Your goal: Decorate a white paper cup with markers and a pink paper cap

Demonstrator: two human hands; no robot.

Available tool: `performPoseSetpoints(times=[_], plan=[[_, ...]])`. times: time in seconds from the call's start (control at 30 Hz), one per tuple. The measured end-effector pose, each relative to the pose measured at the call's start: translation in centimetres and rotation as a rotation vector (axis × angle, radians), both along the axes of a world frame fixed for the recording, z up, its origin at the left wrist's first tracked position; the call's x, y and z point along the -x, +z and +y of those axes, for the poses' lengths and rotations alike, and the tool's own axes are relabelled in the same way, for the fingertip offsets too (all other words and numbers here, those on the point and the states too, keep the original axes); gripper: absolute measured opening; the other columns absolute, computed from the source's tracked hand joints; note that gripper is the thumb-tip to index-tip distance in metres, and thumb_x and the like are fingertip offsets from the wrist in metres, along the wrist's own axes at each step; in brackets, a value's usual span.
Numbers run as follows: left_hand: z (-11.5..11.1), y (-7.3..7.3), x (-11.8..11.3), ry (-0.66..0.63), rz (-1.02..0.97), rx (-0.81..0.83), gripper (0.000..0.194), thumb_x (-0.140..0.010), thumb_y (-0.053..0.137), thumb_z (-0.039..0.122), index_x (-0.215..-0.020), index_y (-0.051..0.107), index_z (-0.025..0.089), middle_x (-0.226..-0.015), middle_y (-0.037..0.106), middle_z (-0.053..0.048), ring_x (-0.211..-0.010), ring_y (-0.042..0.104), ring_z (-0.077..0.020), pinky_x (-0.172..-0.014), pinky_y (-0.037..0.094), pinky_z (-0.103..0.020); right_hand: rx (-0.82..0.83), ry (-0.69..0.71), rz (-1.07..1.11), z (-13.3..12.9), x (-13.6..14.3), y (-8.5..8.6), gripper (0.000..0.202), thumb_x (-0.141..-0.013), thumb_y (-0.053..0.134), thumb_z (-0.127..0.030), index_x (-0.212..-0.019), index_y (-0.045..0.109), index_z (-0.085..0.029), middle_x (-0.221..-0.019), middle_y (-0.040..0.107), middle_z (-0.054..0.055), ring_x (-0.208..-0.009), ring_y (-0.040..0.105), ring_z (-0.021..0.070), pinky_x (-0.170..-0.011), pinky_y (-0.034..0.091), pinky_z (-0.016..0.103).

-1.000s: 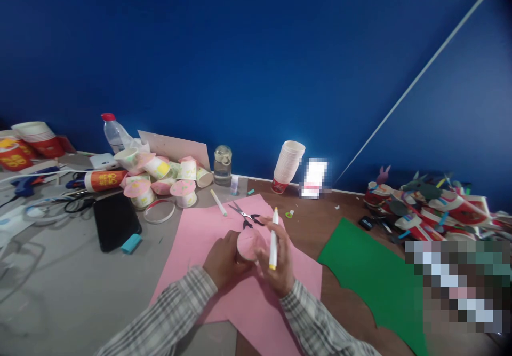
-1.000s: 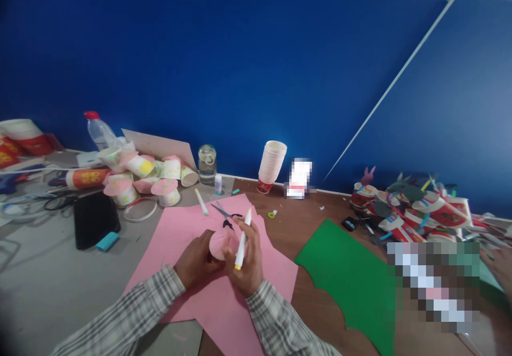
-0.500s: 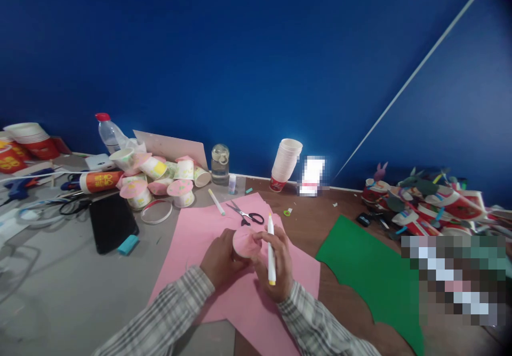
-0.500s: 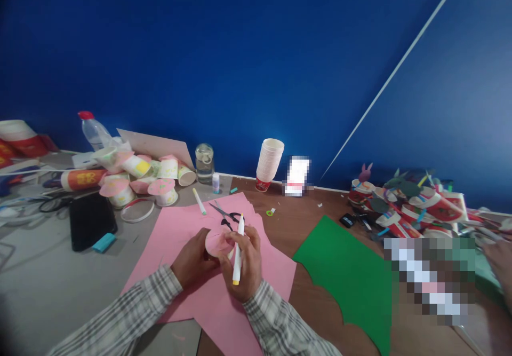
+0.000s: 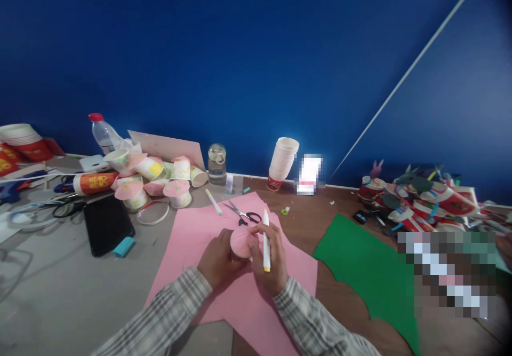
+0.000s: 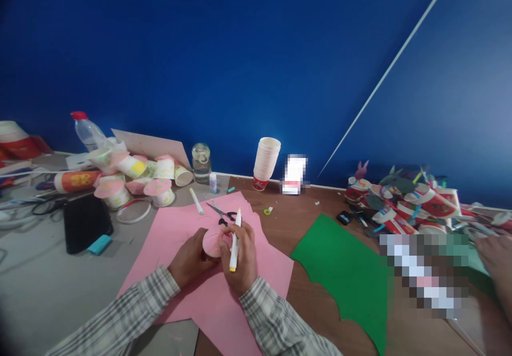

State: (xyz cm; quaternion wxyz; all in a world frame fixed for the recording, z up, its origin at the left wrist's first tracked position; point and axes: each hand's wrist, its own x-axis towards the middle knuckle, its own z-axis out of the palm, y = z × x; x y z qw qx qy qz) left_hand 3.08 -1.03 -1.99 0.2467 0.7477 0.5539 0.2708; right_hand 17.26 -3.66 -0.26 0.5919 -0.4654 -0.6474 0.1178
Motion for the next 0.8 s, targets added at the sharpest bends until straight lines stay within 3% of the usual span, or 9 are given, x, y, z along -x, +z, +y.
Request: performPoseSetpoints(times=[0.57, 0.8], plan=[[0.05, -0.25, 0.01, -0.004, 0.009, -0.004, 0.043, -0.052, 0.072, 0.033, -0.09, 0.052, 0.026, -0.078, 0.055, 0.003, -0.064, 0.059, -0.0189, -0.049, 0.04, -0.024, -0.021, 0.021, -0.101, 0.01, -0.44, -0.05, 0.029, -0.074, 0.055, -0.016, -0.1, 0.056, -0.026, -0.093, 0.065, 0.004, -0.093, 0.056, 0.0289, -0.083, 0.047, 0.048], [-0.15, -0.02, -0.05, 0.005, 0.025, 0.005, 0.039, -0.053, 0.073, 0.036, -0.084, 0.052, 0.026, -0.075, 0.054, 0.004, -0.063, 0.057, -0.0185, -0.049, 0.038, -0.024, -0.048, 0.025, -0.108, -0.02, -0.65, -0.27, 0.044, -0.073, 0.057, -0.016, -0.114, 0.048, -0.029, -0.105, 0.063, 0.005, -0.104, 0.053, 0.031, -0.091, 0.043, 0.053]])
